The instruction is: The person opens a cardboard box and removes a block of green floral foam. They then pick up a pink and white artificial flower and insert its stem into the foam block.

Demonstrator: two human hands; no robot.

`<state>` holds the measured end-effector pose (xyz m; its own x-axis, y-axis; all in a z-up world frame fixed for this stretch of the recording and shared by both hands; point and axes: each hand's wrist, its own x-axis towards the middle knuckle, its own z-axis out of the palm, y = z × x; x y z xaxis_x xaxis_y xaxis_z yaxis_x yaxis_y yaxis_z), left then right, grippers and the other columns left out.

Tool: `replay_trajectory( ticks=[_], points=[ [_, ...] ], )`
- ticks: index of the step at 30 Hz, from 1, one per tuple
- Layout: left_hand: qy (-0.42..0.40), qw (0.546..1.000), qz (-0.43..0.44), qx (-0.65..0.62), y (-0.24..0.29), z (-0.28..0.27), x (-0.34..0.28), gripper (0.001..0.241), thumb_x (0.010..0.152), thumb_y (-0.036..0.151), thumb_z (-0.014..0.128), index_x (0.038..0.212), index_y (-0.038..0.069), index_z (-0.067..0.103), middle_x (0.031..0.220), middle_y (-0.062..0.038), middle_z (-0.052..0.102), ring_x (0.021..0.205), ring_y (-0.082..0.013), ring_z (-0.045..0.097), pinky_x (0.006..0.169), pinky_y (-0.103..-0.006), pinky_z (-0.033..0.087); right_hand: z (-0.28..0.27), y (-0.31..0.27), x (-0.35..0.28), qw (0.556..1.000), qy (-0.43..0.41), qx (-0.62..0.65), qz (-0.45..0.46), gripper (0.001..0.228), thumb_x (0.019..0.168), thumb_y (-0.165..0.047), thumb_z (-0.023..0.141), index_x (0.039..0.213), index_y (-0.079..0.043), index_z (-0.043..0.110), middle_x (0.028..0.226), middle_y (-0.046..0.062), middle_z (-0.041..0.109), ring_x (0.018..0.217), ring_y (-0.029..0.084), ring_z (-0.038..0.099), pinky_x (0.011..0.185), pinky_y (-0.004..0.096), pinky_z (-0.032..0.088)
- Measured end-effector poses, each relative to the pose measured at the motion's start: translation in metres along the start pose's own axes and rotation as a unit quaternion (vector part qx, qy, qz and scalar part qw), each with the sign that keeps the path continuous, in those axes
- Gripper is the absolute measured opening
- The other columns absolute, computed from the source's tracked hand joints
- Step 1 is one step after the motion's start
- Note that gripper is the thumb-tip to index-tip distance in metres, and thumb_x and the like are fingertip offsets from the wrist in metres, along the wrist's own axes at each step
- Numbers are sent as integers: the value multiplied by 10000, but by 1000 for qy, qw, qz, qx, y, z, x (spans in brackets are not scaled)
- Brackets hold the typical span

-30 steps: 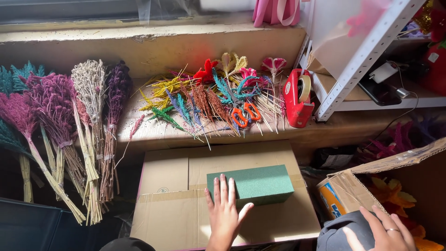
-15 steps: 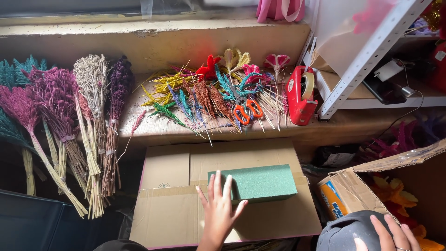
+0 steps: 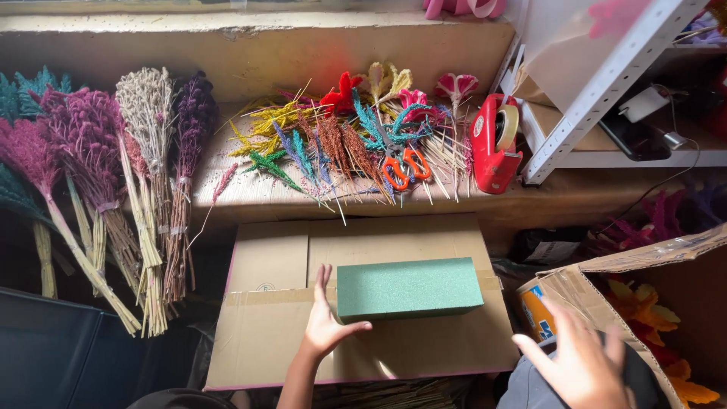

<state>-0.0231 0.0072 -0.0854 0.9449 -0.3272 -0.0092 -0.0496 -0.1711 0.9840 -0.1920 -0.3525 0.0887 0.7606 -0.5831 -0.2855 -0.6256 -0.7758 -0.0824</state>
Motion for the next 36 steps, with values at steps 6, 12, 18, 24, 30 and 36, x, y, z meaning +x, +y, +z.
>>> replay_trajectory(
  ticks=[6, 12, 18, 24, 30, 36],
  points=[
    [-68, 992, -47, 99, 0, 0, 1, 1573, 492, 485, 986, 1630, 181, -56, 1670, -153, 212, 1549, -330, 249, 1244, -484, 256, 30, -63, 57, 971, -100, 3, -218, 1463, 656, -508, 1032, 1643, -245, -15, 1737, 43, 29, 1565, 258, 193, 1233, 477, 257],
    [-63, 982, -47, 170, -20, -12, -8, 1439, 594, 485, 931, 1634, 144, -3, 1722, -86, 100, 1591, -315, 66, 1280, -484, 141, 73, -74, 96, 962, -67, 153, -218, 1267, 724, -266, 947, 1636, -237, 68, 1686, 108, 177, 1592, 252, 122, 1268, 428, 189],
    [5, 984, -129, 124, 4, -14, -16, 1286, 569, 489, 973, 1603, 227, 254, 1615, -54, 390, 1513, -258, 337, 1245, -457, 290, 87, -75, 99, 938, -38, 259, -227, 1132, 718, -309, 885, 1616, -232, 202, 1645, 66, 301, 1513, 239, 342, 1238, 419, 277],
    [136, 975, -132, -111, 19, -28, -13, 1133, 521, 332, 916, 1519, 138, 417, 1517, -87, 469, 1433, -278, 481, 1133, -451, 477, 73, -71, 97, 894, -71, 409, -166, 1060, 759, -258, 798, 1622, -237, 184, 1640, 53, 388, 1408, 275, 541, 1119, 428, 477],
    [244, 864, -252, -362, 115, -40, -18, 575, 799, 124, 718, 1327, 62, 499, 1263, -165, 645, 1179, -297, 616, 978, -411, 490, 58, -78, 92, 911, -34, 406, -60, 913, 821, -295, 715, 1607, -215, 257, 1609, 68, 428, 1343, 270, 595, 1044, 418, 526],
    [268, 795, -289, -462, 166, -47, 37, 848, 717, 517, 655, 1505, 254, 491, 1589, -8, 513, 1407, -242, 522, 1052, -479, 505, 85, -71, 112, 945, 4, 323, -51, 915, 815, -388, 727, 1589, -169, 289, 1570, 84, 477, 1250, 267, 665, 1107, 423, 445]
  ],
)
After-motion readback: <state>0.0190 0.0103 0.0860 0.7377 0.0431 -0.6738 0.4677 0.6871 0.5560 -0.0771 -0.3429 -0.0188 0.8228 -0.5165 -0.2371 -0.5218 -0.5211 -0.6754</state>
